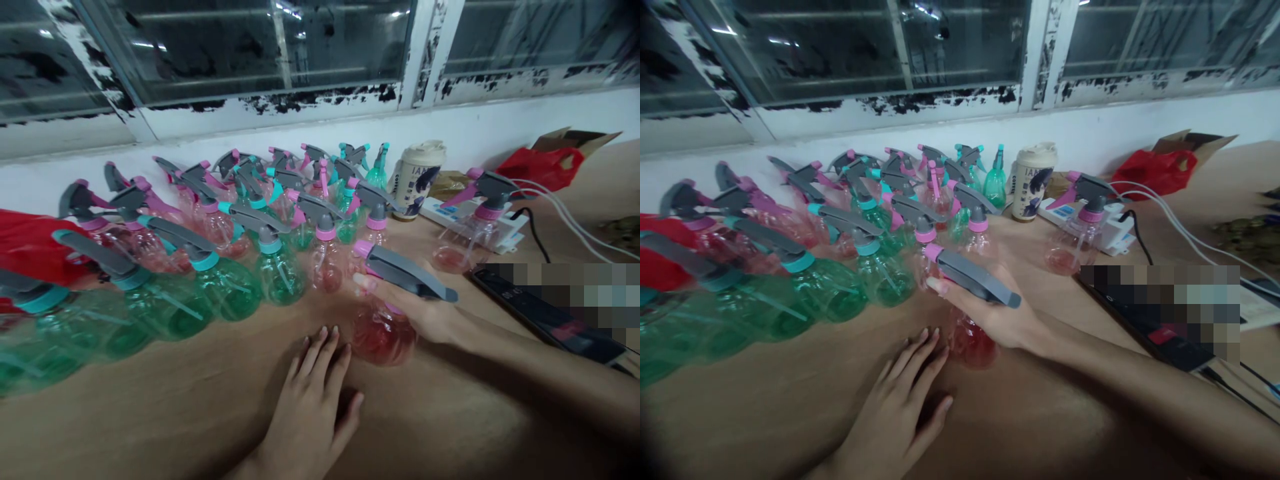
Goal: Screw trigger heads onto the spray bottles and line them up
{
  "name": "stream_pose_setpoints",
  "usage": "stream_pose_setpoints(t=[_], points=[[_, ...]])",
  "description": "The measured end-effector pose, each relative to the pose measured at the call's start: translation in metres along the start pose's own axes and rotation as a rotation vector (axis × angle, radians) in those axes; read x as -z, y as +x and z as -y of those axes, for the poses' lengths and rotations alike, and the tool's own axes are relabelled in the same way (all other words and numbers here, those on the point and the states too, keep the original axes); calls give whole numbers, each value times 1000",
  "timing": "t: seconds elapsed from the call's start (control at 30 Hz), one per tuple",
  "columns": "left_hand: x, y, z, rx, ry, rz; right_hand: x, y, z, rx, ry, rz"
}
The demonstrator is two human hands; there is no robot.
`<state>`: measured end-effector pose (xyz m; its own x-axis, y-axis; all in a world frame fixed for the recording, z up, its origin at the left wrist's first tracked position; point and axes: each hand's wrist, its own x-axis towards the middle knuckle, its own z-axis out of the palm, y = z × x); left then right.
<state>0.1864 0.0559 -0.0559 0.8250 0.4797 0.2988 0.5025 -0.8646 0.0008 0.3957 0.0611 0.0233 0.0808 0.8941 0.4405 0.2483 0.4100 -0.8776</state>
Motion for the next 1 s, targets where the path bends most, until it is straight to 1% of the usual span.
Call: stream_pose_setpoints(t=[0.17, 0.23, 0.33, 0.47, 0.53, 0.6, 0.7, 0.8, 0.9, 1.0], points=[[1, 0, 0, -7, 8, 10, -1, -3, -3, -51, -9, -24], [2, 1, 0, -6, 9, 14, -1, -3, -1, -21, -2, -26], [2, 1, 0, 1, 5, 24, -2, -1, 2, 59, -35, -24], [2, 1, 0, 0, 17, 19, -1, -3, 2, -4, -147, -28], [2, 1, 0, -1, 31, 7, 1, -4, 0, -25, -167, -25], [1, 1, 0, -3, 40, -5, 3, -6, -2, -24, -157, -20], [1, 0, 0, -9, 42, -20, 9, -10, -4, 17, -135, -3], [-1, 1, 0, -17, 40, -37, 16, -19, -5, 59, -138, 18], [-2, 1, 0, -11, 36, -42, 20, -34, -8, 7, -244, 20], [-2, 2, -1, 1, 23, -36, 21, -49, -10, -55, -380, -48]])
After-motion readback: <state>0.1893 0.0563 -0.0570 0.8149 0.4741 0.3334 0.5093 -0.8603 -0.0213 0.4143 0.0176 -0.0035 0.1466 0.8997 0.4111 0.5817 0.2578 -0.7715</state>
